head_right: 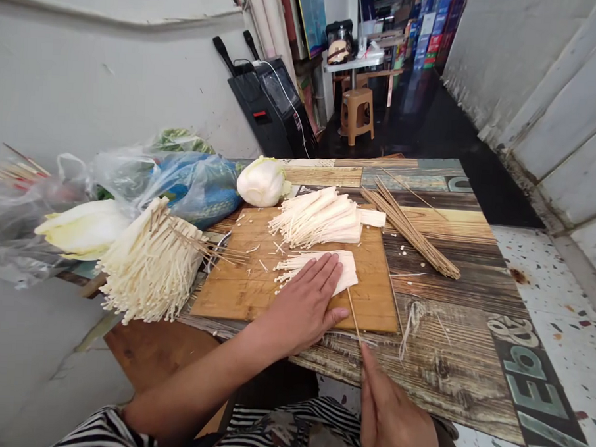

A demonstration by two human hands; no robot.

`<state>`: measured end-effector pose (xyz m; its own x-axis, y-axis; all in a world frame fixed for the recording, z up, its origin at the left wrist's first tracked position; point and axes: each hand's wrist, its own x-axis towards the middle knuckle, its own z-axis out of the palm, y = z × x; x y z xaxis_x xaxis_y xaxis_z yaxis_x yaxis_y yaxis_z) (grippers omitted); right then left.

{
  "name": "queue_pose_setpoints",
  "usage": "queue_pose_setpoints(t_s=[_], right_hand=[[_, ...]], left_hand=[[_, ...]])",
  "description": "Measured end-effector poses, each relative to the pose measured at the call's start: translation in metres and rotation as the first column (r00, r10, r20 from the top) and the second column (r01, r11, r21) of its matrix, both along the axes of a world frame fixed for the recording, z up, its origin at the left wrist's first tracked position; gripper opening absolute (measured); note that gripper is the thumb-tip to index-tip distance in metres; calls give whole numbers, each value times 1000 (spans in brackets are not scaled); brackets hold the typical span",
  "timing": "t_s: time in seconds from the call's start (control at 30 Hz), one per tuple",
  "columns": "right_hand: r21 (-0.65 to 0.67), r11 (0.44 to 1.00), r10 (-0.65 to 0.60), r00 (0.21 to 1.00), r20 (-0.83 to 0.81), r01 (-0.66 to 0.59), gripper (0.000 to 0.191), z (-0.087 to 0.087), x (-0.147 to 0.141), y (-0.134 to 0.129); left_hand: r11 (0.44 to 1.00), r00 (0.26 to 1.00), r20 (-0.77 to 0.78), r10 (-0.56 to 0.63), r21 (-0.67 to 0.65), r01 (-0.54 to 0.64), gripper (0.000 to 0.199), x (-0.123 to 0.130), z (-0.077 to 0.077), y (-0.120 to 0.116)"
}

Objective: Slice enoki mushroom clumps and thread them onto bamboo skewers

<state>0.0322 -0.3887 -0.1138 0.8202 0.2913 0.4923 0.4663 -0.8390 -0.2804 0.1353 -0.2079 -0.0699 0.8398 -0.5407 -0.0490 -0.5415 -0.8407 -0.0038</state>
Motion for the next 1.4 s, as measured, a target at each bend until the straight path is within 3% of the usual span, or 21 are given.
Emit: queue_pose_setpoints(t_s=[0.3,0.57,0.97,1.23,1.4], right_hand=[[13,997,-71,997,43,70,30,4,7,8],[-150,983,-86,990,114,103,28,11,13,15],[-197,960,-178,977,118,199,27,20,28,30],[-224,954,-176,977,120,200,27,15,23,24],[-222,970,-93,995,47,101,37,9,23,17]], left_hand=[[1000,1000,-27,4,3,-4,71,1,3,-1],[1000,1000,-17,-4,-19,4,70,1,2,0],[998,1000,22,3,-62,-1,69,2,0,0],[998,999,34,7,-62,-5,68,-1,-2,0],[998,998,59,4,-63,0,69,-1,-4,0]])
